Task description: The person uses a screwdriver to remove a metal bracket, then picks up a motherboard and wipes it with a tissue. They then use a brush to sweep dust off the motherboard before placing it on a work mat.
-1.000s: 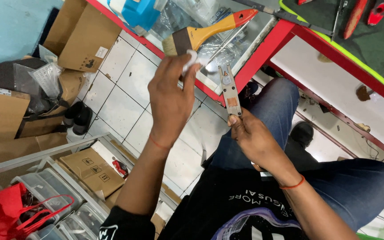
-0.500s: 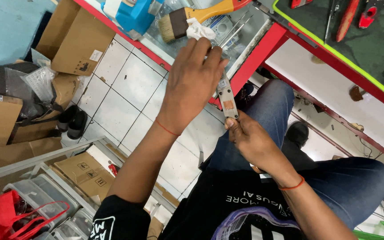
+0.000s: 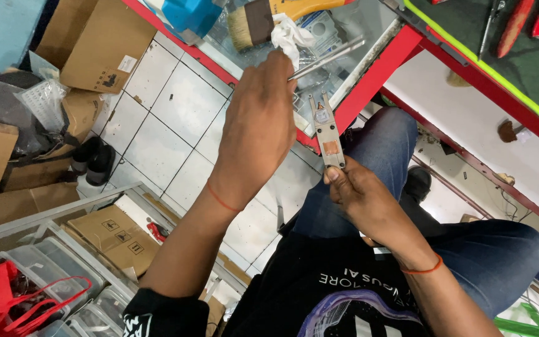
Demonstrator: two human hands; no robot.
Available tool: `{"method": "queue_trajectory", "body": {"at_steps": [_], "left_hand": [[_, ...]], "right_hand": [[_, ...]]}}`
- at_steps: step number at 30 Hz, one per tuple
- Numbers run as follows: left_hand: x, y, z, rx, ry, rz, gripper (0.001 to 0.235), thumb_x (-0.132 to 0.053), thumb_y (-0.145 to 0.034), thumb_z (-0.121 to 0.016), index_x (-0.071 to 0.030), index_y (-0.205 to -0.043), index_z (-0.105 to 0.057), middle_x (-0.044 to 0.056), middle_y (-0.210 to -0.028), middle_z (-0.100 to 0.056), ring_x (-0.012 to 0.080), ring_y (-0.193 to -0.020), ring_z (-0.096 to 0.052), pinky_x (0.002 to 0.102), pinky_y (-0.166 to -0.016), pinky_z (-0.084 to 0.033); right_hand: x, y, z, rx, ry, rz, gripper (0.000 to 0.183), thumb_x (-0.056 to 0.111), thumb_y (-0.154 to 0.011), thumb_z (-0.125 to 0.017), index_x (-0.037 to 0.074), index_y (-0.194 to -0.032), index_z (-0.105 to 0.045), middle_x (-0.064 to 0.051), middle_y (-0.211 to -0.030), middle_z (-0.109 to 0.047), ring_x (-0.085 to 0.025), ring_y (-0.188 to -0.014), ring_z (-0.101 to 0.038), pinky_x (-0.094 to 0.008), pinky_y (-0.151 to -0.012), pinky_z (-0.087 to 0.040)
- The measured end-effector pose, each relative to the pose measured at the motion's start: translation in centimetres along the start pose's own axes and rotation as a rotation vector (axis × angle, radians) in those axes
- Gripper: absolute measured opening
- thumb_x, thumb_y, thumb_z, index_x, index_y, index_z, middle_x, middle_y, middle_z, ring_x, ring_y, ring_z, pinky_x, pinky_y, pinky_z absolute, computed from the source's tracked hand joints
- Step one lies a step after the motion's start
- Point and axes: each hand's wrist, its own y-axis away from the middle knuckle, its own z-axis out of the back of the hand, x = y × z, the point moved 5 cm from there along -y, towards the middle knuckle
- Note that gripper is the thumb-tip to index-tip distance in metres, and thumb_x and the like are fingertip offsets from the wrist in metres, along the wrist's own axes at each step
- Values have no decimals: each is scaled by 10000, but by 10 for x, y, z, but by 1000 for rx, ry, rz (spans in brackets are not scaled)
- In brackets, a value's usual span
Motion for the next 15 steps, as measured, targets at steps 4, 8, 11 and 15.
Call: {"method": "queue_trajectory", "body": {"at_steps": [4,8,11,15], "left_hand": [[3,40,11,137,254,165,59,-72,-1214,-437,-51,-1160,-446,98,-962,-431,265,-736,-375,434,-680,-386],[-2,82,10,31,256,52,192,-123,-1205,-555,41,-1234,-649,141,-1026,-698,256,-822,-646,369,-752,-542],[1,109,2,-15,222,26,135,-47,-1171,-598,56,-1152,-685,151,-965,-729,270,-797,-671,366,-708,-562],[2,128,-2,-50,149,24,83,-2,-1108,-708,70,-1138,-737,166,-999,-805,280,-827,-770,346,-714,-647]], "right_hand": [[-5,-1,2,1,-41,-28,277,298,-1239,-464,116,-1040,-531,6,-743,-332,-128,-608,-300,-302,-500,-296],[-5,1,4,11,-69,-112,295,309,-1239,-476,116,-1034,-566,8,-712,-315,-120,-562,-285,-309,-481,-249],[-7,2,6,28,-118,-135,288,282,-1237,-490,114,-1011,-548,6,-728,-343,-109,-567,-280,-298,-463,-231],[-7,6,10,8,-77,-215,297,302,-1228,-489,93,-1048,-601,-29,-699,-350,-143,-544,-289,-322,-449,-255]]}}
